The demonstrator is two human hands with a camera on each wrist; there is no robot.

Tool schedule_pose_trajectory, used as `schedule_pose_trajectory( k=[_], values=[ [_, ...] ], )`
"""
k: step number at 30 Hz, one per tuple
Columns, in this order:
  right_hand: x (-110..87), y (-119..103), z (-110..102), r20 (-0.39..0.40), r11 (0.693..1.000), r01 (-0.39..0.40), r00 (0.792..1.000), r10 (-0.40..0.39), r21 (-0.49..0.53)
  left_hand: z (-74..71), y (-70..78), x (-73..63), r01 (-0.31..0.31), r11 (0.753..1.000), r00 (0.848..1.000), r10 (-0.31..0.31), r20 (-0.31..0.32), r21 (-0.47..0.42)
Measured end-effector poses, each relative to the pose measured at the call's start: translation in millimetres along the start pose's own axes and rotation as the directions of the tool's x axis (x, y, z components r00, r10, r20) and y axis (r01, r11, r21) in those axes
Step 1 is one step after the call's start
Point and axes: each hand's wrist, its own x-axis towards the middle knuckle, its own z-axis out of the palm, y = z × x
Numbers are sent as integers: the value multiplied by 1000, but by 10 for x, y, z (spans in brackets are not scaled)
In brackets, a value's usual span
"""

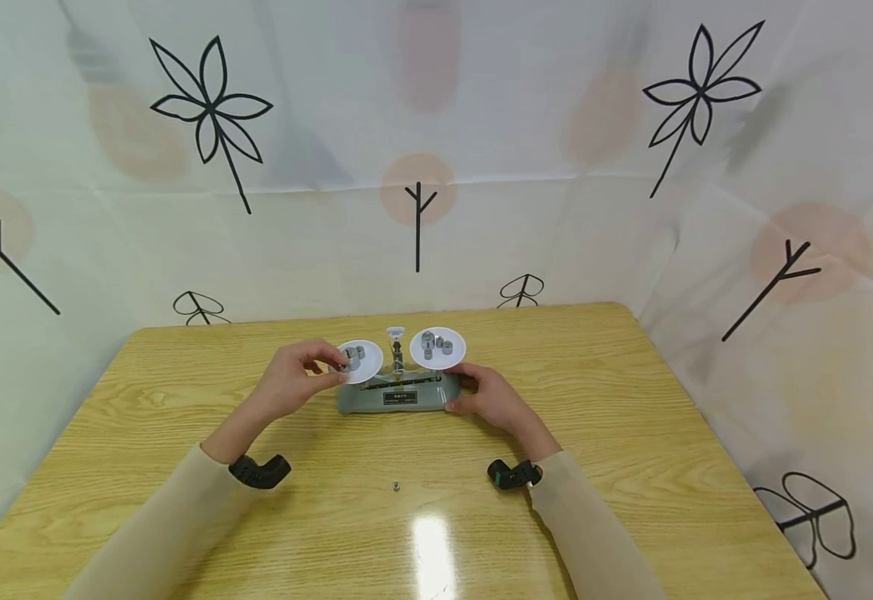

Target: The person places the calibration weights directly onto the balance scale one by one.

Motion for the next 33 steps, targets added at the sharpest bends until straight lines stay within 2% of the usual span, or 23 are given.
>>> schedule_pose_trajectory(
  k=[9,24,33],
  values=[
    [1,4,10,-1,1000,0,1000,0,16,3,-42,-7,26,1000,1000,-26,-15,6],
    [13,17,8,-5,1000,-12,1000,12,9,24,-49,-4,-10,1000,1000,10,-20,-10],
    [7,3,8,-3,1000,-4,1000,4,8,18,-42,-24,17,1000,1000,-17,-13,-20]
  ],
)
